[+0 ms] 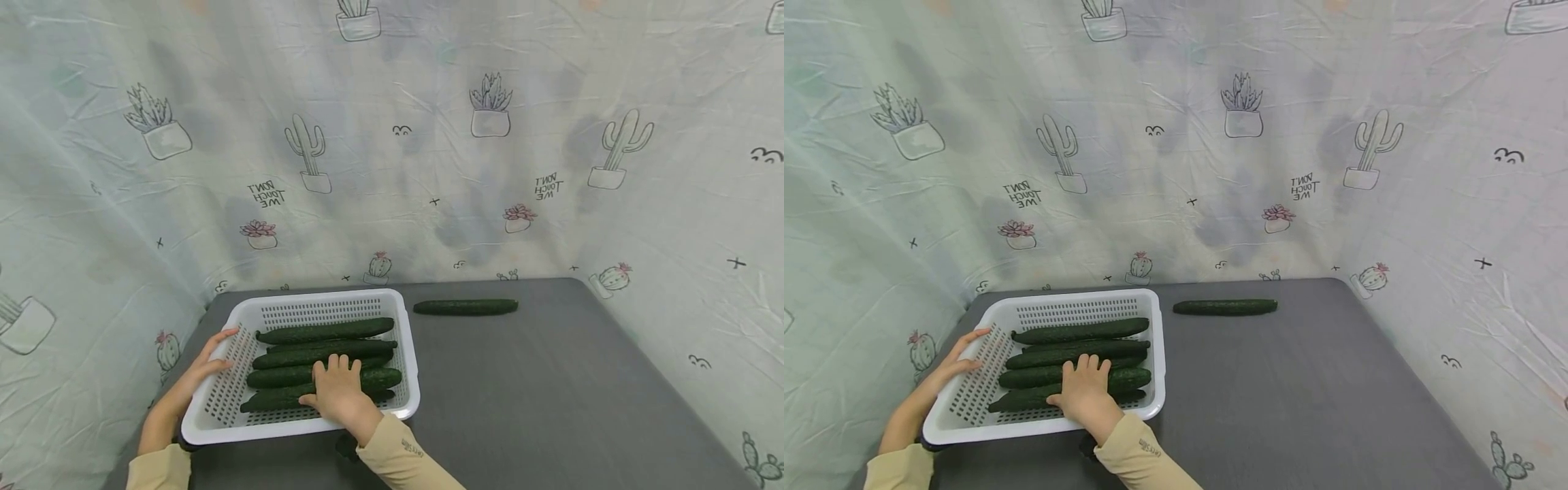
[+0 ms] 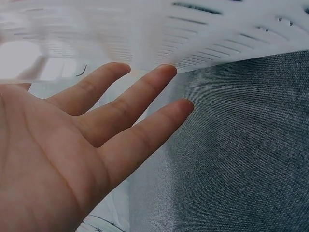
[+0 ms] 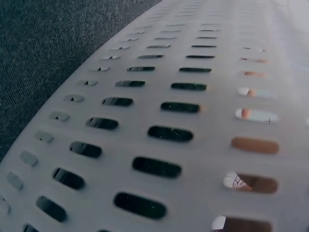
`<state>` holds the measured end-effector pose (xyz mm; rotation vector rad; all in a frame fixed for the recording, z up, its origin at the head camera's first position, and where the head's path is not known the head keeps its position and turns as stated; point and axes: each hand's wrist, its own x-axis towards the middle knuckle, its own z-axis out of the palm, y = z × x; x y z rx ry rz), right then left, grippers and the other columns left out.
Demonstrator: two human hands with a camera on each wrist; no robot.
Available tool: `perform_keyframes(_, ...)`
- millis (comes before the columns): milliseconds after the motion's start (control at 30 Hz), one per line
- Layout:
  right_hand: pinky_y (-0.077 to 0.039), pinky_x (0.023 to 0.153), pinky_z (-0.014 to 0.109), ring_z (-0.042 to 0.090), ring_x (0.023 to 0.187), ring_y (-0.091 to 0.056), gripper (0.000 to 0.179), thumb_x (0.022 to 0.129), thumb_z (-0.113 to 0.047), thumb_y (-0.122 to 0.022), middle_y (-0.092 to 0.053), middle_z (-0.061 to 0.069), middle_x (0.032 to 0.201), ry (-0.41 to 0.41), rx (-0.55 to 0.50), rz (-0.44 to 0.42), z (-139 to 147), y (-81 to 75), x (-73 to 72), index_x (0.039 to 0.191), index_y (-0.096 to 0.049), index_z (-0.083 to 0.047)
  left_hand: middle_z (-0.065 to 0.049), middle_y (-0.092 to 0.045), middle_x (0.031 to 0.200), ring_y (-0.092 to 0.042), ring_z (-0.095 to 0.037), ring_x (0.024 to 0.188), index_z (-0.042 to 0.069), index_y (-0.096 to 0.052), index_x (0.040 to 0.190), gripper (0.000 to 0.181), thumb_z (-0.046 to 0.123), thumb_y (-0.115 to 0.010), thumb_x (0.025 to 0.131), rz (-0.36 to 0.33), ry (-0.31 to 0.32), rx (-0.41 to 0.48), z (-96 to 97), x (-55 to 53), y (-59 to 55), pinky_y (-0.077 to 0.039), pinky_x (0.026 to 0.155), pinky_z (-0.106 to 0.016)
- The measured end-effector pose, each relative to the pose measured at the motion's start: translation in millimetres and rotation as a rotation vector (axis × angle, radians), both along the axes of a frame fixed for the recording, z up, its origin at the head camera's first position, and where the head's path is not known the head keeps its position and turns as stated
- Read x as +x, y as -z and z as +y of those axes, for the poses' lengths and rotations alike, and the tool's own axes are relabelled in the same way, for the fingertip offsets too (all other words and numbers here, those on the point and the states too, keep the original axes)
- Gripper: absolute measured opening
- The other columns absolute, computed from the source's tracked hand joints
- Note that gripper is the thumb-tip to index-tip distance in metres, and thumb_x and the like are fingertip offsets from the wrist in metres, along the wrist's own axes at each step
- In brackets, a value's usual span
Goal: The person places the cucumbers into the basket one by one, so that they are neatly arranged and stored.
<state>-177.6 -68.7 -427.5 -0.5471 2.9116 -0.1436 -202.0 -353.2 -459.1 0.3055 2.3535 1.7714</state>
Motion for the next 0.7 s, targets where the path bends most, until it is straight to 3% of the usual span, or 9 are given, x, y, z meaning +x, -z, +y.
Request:
perform_keyframes(100, -0.027, 0.080, 0.037, 0.017, 0.087, -0.031, 0.037, 0.082, -0.063, -0.046, -0.039, -0.001, 0.099, -0.003, -0.010, 0.034, 0.7, 1.2, 0.7, 0.095, -0.046, -0.029, -0.021, -0.001, 0.143, -0.038, -0.009, 0.108, 0.022, -0.008, 0.147, 0.060, 0.015, -0.040, 0.096, -0.004, -0.003, -0.001, 0.0, 0.3, -0.3, -0.044, 0.077, -0.048)
perform_keyframes(233, -0.025, 0.077, 0.035, 0.016, 0.084, -0.030, 0.036, 0.083, -0.063, -0.046, -0.039, -0.002, 0.097, -0.012, -0.014, 0.104, 2.0, 2.9, 1.7, 0.094, -0.045, -0.029, -0.022, 0.001, 0.144, -0.033, -0.033, 0.116, 0.022, -0.007, 0.147, 0.060, 0.014, -0.039, 0.097, -0.014, -0.001, 0.014, 0.4, 0.6, -0.3, -0.044, 0.077, -0.050)
perform_keyframes(300, -0.025, 0.076, 0.035, 0.016, 0.083, -0.031, 0.035, 0.084, -0.063, -0.045, -0.039, -0.002, 0.097, -0.018, -0.018, 0.143, 3.5, 3.0, 2.5, 0.093, -0.045, -0.029, -0.022, 0.001, 0.144, -0.032, -0.037, 0.117, 0.022, -0.007, 0.147, 0.060, 0.014, -0.039, 0.097, -0.015, 0.000, 0.020, 0.3, 0.6, -0.4, -0.045, 0.076, -0.050)
perform_keyframes(500, -0.028, 0.076, 0.035, 0.018, 0.083, -0.034, 0.034, 0.087, -0.060, -0.043, -0.042, 0.000, 0.098, -0.022, -0.021, 0.242, 10.5, 0.3, 4.5, 0.095, -0.047, -0.027, -0.021, 0.002, 0.145, -0.031, -0.004, 0.110, 0.021, -0.008, 0.148, 0.059, 0.015, -0.039, 0.097, 0.007, -0.002, -0.024, -1.0, -0.3, -1.0, -0.042, 0.080, -0.044)
perform_keyframes(700, -0.027, 0.076, 0.035, 0.018, 0.083, -0.033, 0.036, 0.088, -0.060, -0.042, -0.041, 0.002, 0.096, -0.029, -0.007, 0.317, 21.2, 1.9, 4.2, 0.094, -0.046, -0.025, -0.022, 0.005, 0.146, -0.026, 0.000, 0.111, 0.020, -0.008, 0.148, 0.060, 0.016, -0.039, 0.098, 0.026, 0.005, -0.048, -0.8, 0.3, -1.7, -0.041, 0.081, -0.042)
